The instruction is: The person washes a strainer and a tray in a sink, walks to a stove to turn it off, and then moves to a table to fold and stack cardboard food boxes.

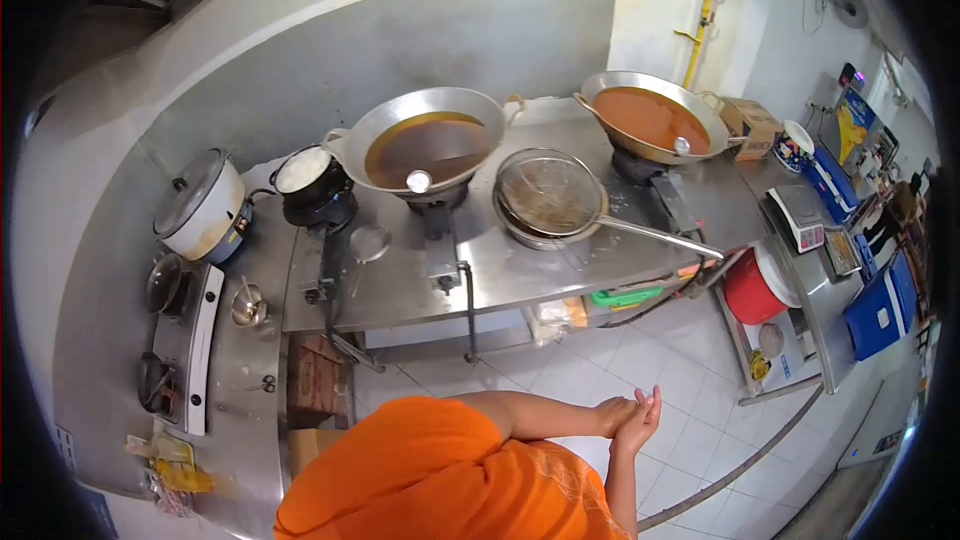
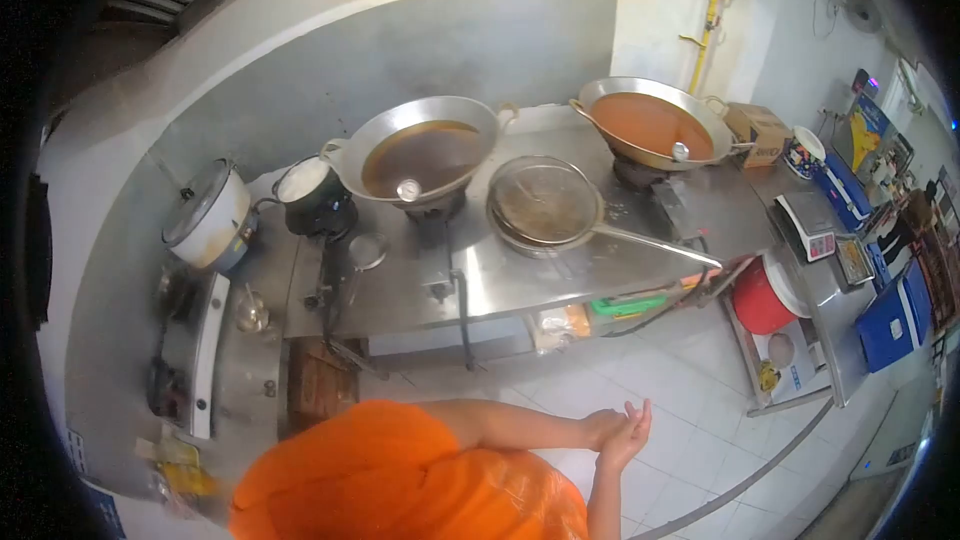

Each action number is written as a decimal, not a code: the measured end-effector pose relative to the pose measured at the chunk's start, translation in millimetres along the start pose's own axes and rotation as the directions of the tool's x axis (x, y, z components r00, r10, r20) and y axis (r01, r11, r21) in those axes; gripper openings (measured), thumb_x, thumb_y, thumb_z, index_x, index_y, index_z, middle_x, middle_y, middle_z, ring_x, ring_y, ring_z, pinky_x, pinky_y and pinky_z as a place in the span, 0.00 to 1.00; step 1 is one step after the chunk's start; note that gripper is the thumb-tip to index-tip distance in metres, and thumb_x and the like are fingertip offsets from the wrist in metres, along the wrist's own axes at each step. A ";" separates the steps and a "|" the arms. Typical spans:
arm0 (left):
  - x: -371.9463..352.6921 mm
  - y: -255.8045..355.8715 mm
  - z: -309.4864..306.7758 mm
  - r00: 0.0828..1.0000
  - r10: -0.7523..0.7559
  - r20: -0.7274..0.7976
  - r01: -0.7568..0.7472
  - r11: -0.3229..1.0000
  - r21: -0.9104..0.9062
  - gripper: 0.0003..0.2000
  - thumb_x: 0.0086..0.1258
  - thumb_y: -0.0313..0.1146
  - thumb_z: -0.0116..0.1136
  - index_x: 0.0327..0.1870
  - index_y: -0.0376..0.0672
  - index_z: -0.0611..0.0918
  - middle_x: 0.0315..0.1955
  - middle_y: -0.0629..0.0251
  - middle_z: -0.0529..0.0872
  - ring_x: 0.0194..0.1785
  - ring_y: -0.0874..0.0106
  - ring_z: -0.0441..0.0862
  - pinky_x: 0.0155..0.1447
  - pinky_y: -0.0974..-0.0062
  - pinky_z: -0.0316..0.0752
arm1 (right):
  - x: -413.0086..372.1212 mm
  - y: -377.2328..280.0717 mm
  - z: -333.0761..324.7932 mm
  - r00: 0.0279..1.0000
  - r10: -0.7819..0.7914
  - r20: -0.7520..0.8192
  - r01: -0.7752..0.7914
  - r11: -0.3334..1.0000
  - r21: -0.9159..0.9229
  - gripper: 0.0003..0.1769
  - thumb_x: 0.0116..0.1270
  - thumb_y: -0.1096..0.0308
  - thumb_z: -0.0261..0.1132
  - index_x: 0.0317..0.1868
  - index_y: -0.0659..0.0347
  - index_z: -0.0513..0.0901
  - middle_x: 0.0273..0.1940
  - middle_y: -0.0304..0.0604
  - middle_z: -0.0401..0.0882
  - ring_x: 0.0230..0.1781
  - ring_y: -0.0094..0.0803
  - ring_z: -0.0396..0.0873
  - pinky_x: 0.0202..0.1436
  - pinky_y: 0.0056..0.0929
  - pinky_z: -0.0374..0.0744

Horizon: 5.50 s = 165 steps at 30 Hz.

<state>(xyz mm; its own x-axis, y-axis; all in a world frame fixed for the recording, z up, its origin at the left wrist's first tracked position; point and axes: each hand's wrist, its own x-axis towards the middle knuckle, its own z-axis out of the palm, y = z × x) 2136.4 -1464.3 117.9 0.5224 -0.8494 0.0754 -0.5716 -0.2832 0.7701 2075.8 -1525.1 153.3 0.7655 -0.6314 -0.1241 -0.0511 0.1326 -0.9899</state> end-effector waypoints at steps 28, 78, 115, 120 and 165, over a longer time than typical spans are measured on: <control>605.4 106.0 160.2 0.632 0.390 0.670 -0.577 0.813 0.071 0.26 0.77 0.53 0.50 0.28 0.37 0.84 0.26 0.50 0.86 0.34 0.51 0.85 0.44 0.57 0.82 | 177.2 -31.7 -744.1 0.606 -0.097 -0.789 -0.498 0.728 -0.472 0.31 0.68 0.56 0.69 0.12 0.67 0.71 0.11 0.52 0.68 0.12 0.42 0.66 0.22 0.48 0.67; 1793.4 114.1 722.7 0.575 -0.232 0.784 -0.239 0.870 0.432 0.18 0.72 0.52 0.55 0.36 0.45 0.86 0.35 0.63 0.88 0.35 0.63 0.85 0.38 0.60 0.78 | 1352.8 -232.3 -1575.9 0.840 0.479 0.254 -0.200 0.710 -0.675 0.27 0.72 0.48 0.64 0.64 0.55 0.80 0.54 0.51 0.86 0.52 0.44 0.84 0.58 0.40 0.79; 3000.2 363.2 969.5 0.532 -0.328 0.780 0.381 0.916 0.126 0.07 0.67 0.26 0.60 0.44 0.40 0.83 0.36 0.66 0.87 0.37 0.71 0.85 0.36 0.71 0.79 | 2231.8 -389.9 -2077.0 0.954 0.171 -0.246 -0.271 0.846 -0.460 0.25 0.74 0.46 0.62 0.41 0.65 0.83 0.33 0.56 0.86 0.38 0.51 0.86 0.42 0.44 0.81; 2992.8 295.6 1002.1 0.403 -0.584 0.704 0.393 0.805 0.443 0.12 0.68 0.35 0.59 0.48 0.42 0.85 0.40 0.61 0.89 0.43 0.63 0.87 0.43 0.61 0.81 | 2300.2 -390.2 -2219.0 0.827 0.433 0.359 -0.271 0.866 -0.421 0.21 0.76 0.50 0.61 0.43 0.63 0.83 0.39 0.39 0.85 0.41 0.29 0.79 0.46 0.33 0.78; 4170.7 981.8 1668.0 0.485 0.415 0.769 -0.391 0.890 -0.234 0.08 0.70 0.31 0.60 0.39 0.34 0.84 0.31 0.52 0.85 0.37 0.58 0.86 0.44 0.64 0.79 | 3105.6 -567.0 -3212.7 0.790 0.560 -0.250 -0.613 0.720 -0.326 0.43 0.63 0.22 0.57 0.31 0.62 0.86 0.35 0.47 0.85 0.38 0.40 0.82 0.45 0.40 0.80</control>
<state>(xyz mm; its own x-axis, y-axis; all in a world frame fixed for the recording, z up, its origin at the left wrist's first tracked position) 2698.4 -6027.7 132.0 -0.4708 -0.8725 -0.1308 -0.5651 0.1844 0.8041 2421.3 -6015.7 106.8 0.4163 -0.6154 -0.6693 -0.7147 0.2335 -0.6593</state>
